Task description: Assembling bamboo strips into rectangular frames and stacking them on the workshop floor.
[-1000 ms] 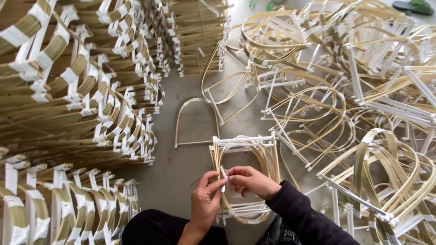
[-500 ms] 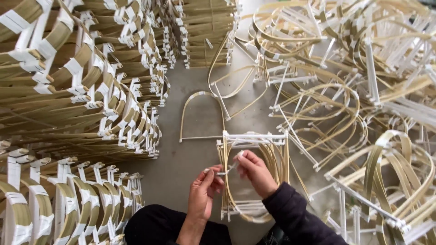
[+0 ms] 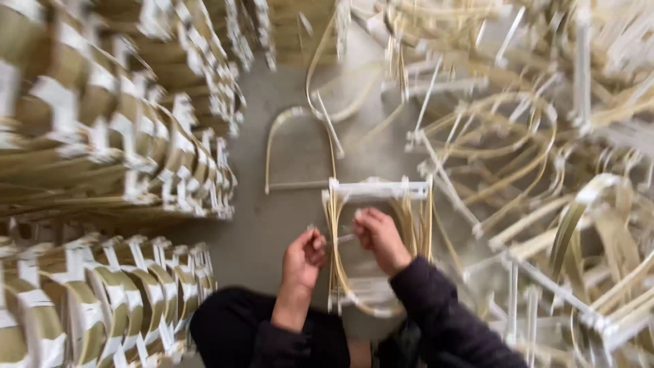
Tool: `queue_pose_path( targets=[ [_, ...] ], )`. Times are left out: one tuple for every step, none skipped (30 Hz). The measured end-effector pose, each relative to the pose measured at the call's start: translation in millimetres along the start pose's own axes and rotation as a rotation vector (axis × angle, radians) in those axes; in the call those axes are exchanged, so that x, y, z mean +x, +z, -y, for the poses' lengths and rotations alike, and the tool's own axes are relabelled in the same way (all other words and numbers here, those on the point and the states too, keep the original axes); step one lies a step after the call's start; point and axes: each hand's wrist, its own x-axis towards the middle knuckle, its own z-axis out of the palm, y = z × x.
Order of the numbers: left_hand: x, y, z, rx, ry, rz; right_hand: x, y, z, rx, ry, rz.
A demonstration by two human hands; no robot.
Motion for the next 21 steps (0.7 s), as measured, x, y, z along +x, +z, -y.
queue_pose_path(
  targets=[
    [1,14,-9,0.007,0.039,0.044,3,3,6,-0.025,-0.043,0.032],
    [1,27,-17,0.082,0.071,-0.01,5,6,13,-0.048,-0.028,-0.051],
    [-12,32,-17,0.153,0.081,-0.093,-3,8,7,-0.055,0.011,-0.153],
    [-24,58,-26,0.155,0.098,-0.077,-3,10,12,-0.063,-0.008,-0.14],
    [-47,76,-27,0.349,0.238,-0.03,-14,9,6,-0.119,-0.183,-0.022],
    [-68,95,-27,0.544,0.377,0.021,-23,8,-1,-0.174,-0.359,0.097],
    [-74,108,-29,0.543,0.381,0.024,-27,12,2,-0.177,-0.361,0.1],
    [-80,121,-30,0.731,0.45,0.1,-31,16,5,-0.263,-0.488,0.154],
    [-87,136,-32,0.923,0.516,0.177,-35,20,8,-0.347,-0.615,0.209],
    [-88,135,-29,0.924,0.521,0.178,-38,21,9,-0.347,-0.619,0.212],
    [-87,136,-28,1.037,0.565,0.199,-38,23,11,-0.35,-0.605,0.239],
    [-85,136,-28,1.151,0.609,0.219,-38,25,13,-0.352,-0.591,0.266],
    [-82,133,-27,1.153,0.616,0.22,-41,28,16,-0.353,-0.596,0.27],
    [-78,129,-27,1.095,0.593,0.18,-42,31,19,-0.368,-0.501,0.23],
    [-77,123,-25,1.036,0.562,0.134,-45,34,18,-0.379,-0.397,0.186],
    [-79,128,-26,1.036,0.561,0.13,-44,32,14,-0.377,-0.394,0.188],
    [-82,132,-25,1.03,0.577,0.16,-44,29,10,-0.575,-0.453,0.161],
    [-84,137,-26,1.025,0.593,0.19,-43,27,6,-0.774,-0.51,0.133],
    [-86,138,-27,1.024,0.593,0.185,-39,25,2,-0.773,-0.506,0.137],
    [-88,140,-29,1.059,0.595,0.201,-36,23,-2,-0.813,-0.55,0.107],
    [-90,143,-30,1.097,0.595,0.223,-33,20,-4,-0.851,-0.596,0.071]
  ],
)
